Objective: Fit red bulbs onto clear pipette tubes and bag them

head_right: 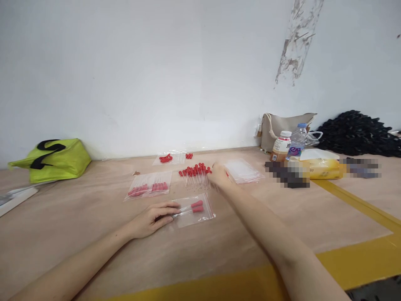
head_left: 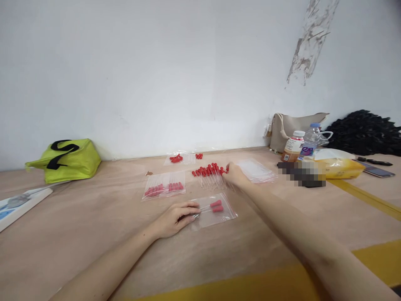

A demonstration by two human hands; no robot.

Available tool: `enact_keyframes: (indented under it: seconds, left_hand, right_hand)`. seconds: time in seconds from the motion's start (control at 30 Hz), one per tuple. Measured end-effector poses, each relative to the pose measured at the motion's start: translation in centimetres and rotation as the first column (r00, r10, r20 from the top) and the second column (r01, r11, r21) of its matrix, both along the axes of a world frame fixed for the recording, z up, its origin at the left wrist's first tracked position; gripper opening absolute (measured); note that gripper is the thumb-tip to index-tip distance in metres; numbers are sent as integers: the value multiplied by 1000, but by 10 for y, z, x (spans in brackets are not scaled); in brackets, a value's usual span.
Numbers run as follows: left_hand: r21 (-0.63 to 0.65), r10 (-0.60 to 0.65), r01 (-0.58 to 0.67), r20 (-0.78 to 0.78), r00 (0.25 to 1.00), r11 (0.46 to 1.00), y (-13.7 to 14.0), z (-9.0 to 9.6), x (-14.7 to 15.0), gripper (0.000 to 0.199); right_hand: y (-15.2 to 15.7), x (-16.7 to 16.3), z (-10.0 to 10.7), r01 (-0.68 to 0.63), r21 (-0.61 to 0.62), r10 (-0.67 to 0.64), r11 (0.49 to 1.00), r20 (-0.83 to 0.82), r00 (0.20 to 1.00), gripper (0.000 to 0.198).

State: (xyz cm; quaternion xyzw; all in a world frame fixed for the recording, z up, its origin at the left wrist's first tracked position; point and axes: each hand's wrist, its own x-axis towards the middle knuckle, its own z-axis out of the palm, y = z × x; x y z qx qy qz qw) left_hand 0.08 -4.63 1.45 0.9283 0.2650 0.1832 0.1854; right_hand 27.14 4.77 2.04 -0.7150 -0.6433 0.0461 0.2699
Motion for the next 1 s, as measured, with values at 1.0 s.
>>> enact_keyframes:
  seconds: [1.0]
  left_hand:
    - [49,-7,11,-73,997,999,1,-2,-1,35]
  right_hand:
    - [-70,17,-21,-151,246,289,957,-804,520,43]
